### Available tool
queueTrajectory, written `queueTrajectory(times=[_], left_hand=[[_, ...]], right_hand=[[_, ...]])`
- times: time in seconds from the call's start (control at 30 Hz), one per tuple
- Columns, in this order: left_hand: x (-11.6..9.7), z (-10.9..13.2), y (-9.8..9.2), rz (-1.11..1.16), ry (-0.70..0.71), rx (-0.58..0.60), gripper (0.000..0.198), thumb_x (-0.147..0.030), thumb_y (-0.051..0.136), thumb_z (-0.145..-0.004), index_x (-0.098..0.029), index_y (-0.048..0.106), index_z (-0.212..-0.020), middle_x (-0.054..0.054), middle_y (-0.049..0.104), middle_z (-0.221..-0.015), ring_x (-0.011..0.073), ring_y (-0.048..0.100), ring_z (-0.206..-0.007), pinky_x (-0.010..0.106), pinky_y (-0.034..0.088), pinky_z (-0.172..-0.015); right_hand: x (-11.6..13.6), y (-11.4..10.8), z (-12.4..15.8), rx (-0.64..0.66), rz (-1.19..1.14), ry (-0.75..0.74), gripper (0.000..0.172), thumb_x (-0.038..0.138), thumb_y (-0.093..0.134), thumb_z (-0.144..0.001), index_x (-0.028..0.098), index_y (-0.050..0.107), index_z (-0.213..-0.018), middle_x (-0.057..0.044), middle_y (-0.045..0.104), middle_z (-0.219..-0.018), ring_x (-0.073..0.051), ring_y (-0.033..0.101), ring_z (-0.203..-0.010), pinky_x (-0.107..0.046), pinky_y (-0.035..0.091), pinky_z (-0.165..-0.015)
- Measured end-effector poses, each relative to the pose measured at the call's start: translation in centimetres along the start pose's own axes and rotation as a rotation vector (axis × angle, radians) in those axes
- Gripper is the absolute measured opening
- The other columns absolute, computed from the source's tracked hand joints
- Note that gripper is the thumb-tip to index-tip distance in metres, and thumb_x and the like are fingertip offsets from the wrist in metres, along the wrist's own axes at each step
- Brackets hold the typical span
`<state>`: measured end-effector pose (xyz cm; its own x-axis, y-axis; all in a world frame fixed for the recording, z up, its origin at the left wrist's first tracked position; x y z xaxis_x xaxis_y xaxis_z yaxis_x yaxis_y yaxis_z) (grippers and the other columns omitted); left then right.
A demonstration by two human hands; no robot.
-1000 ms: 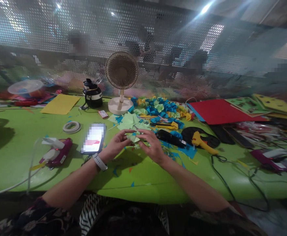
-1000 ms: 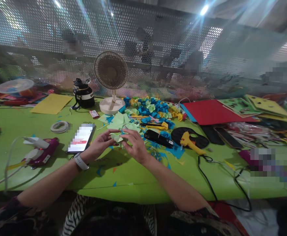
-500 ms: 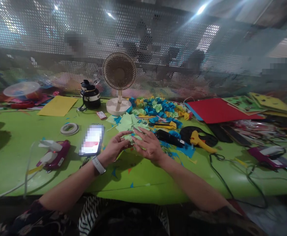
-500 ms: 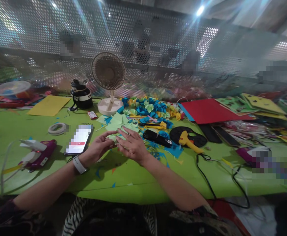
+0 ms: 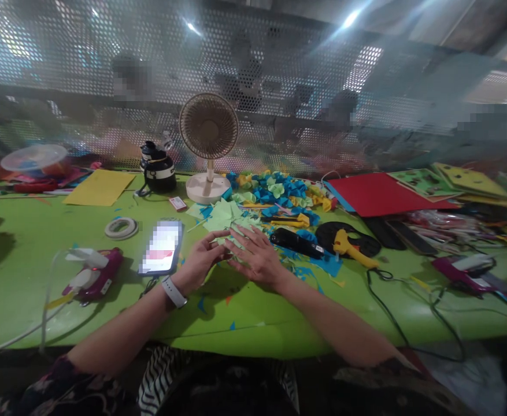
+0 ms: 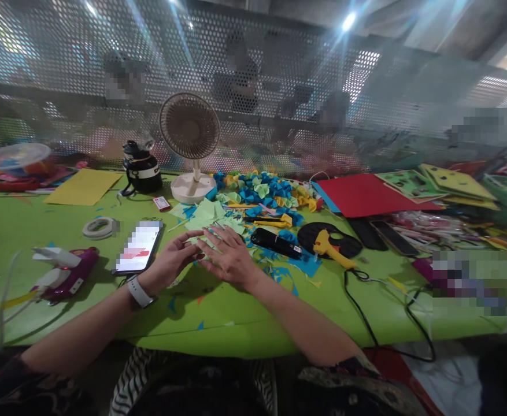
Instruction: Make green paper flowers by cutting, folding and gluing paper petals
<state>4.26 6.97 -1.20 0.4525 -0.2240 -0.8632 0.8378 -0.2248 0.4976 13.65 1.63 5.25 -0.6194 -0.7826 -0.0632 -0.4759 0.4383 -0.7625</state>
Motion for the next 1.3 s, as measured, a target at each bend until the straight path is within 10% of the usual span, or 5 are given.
queueTrajectory(times=[0.43, 0.83, 1.3], left_hand=[[-1.3, -0.1, -0.2, -0.233, 0.138, 0.018, 0.032, -0.026, 0.078, -0.072, -0.016, 0.068, -0.101, 0.000, 0.068, -0.074, 0.0095, 0.062, -0.066, 0.023, 0.051, -0.068], [-2.6, 0.4, 0.5, -0.527, 0.329, 0.037, 0.025, -0.021, 0.072, -0.076, -0.017, 0.069, -0.100, -0.001, 0.066, -0.067, 0.0128, 0.061, -0.062, 0.026, 0.052, -0.065], [-5.0, 3.4, 3.0, -1.136, 1.028, 0.046, 0.020, -0.015, 0.061, -0.086, -0.020, 0.073, -0.101, 0.011, 0.068, -0.124, 0.0235, 0.064, -0.114, 0.041, 0.054, -0.097]], right_hand=[[-2.5, -1.5, 0.2, -0.169, -0.205, 0.185, 0.047, 0.028, 0.056, -0.088, 0.020, 0.053, -0.134, -0.012, 0.064, -0.128, -0.024, 0.058, -0.121, -0.048, 0.039, -0.108], [-2.8, -1.0, 0.4, -0.183, -0.173, 0.235, 0.015, 0.025, 0.050, -0.093, 0.022, 0.063, -0.100, -0.008, 0.072, -0.112, -0.021, 0.065, -0.103, -0.040, 0.049, -0.097], [-2.6, 0.2, 0.5, -0.171, -0.120, 0.219, 0.011, 0.022, 0.052, -0.090, 0.023, 0.064, -0.091, -0.007, 0.074, -0.095, -0.021, 0.068, -0.088, -0.041, 0.047, -0.098]])
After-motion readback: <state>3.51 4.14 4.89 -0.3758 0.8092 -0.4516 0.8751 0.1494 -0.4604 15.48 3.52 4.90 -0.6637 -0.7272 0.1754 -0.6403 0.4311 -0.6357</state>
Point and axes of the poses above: each hand's wrist, its own z-axis away from the middle knuckle, its own y-axis out of the palm, x = y × z, the point moved 10 cm from there along -z, towards the middle knuckle
